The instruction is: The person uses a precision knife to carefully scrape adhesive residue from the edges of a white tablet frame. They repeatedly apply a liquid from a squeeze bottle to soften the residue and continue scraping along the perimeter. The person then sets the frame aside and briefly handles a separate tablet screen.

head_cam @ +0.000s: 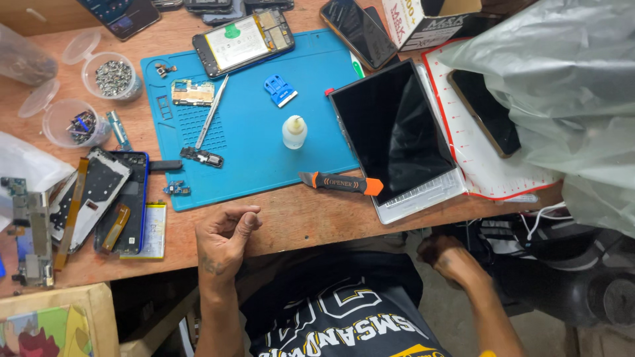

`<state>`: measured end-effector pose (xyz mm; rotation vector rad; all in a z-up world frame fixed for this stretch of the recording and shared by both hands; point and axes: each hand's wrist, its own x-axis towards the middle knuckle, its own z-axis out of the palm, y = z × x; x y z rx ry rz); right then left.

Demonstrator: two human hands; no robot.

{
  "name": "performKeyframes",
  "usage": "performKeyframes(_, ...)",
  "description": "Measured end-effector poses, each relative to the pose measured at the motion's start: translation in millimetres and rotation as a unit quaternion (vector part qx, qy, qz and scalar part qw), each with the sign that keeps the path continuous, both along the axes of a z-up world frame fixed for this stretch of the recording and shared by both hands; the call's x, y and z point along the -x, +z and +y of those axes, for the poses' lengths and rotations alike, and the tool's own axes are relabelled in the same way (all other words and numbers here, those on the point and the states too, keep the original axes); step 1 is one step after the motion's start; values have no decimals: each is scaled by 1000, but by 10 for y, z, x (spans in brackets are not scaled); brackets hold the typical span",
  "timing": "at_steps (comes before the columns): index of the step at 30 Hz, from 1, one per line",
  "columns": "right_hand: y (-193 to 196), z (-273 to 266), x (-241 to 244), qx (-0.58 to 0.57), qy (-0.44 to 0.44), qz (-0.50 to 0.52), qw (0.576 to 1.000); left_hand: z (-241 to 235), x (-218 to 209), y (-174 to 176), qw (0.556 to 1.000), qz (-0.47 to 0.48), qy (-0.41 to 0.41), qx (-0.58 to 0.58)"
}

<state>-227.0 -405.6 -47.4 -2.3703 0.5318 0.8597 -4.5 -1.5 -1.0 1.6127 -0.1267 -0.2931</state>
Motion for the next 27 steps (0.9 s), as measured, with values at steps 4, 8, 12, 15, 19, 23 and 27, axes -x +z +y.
performKeyframes(4,1062,289,-287,-98,5,75,992,-51,102,-19,999,18,20,24)
performKeyframes(8,1530,627,-726,-366,128,-208,898,-279,251,101,992,-20,20,120)
performKeyframes(12,1186,1461,-1222,-428,39,-499,752,-641,544,456,983,-129,13,132)
performKeyframes(15,919,2026,-1448,-486,26,-495,719,-867,743,667,976,-188,22,112)
performKeyframes(19,802,2276,-1508,-593,99,-406,689,-865,660,700,968,-241,67,28)
performKeyframes(23,807,2196,-1360,-583,216,-355,698,-658,330,609,963,-228,137,37)
performKeyframes(27,860,2180,-1231,-538,235,-378,716,-619,119,632,950,-241,175,90)
